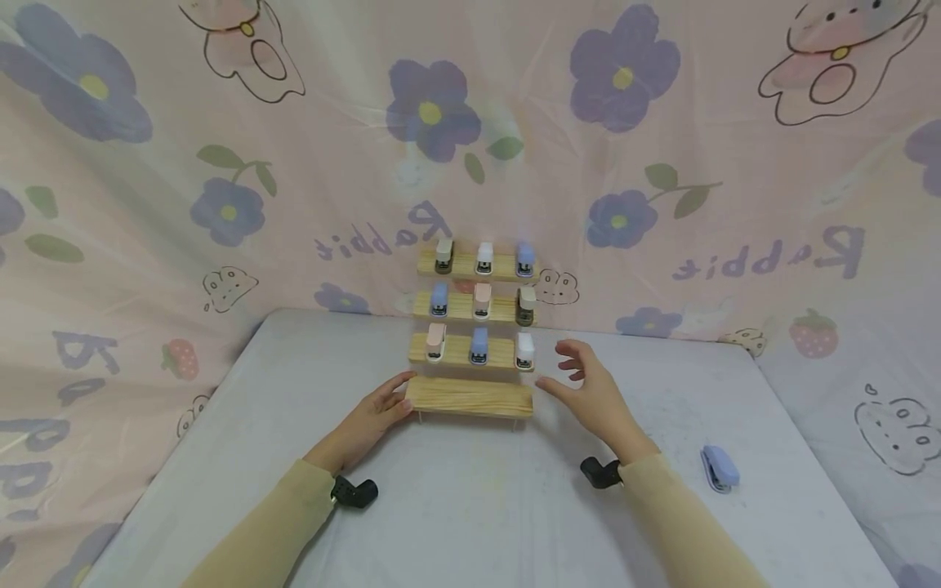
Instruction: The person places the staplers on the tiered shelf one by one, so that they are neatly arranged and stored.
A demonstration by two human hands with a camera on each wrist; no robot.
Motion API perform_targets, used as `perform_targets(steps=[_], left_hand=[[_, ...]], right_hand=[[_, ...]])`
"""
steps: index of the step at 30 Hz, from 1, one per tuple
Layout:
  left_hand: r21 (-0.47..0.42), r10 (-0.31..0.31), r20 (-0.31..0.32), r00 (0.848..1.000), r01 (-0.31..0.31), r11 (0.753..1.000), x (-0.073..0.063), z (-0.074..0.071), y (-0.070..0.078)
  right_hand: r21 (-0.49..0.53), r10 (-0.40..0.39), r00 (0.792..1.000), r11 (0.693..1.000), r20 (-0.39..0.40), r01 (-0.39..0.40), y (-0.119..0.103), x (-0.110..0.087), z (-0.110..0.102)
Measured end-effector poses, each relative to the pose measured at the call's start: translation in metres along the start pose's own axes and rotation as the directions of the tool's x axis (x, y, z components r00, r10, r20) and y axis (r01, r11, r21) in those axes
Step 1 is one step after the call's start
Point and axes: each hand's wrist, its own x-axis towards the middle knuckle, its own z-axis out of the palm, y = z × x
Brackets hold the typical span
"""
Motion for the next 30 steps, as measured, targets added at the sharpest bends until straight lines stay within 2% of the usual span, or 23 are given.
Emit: perform_targets(steps=[10,18,24,30], left_hand=[[-0.015,-0.007,0.002,1.000,0.007,1.000,-0.001,0.000,0.000],[-0.017,0.003,0.000,1.000,-0.003,1.000,0.001,0.000,-0.002],[-0.016,0.012,0.002,1.000,-0.012,1.000,0.001,0.000,-0.002],[-0.020,0.011,0.005,1.000,-0.011,1.000,0.000,0.000,0.000]], right_hand=[[-0.084,0.047,0.999,0.995,0.021,-0.045,0.019,-0.033,-0.027],[-0.179,0.013,1.000,0.984,-0.025,-0.017,0.038,-0.063,-0.054],[-0.218,0.062,0.998,0.974,-0.008,-0.062,0.045,-0.082,-0.077],[-0.253,0.117,0.993,0.961,-0.001,-0.114,0.062,-0.097,-0.095]])
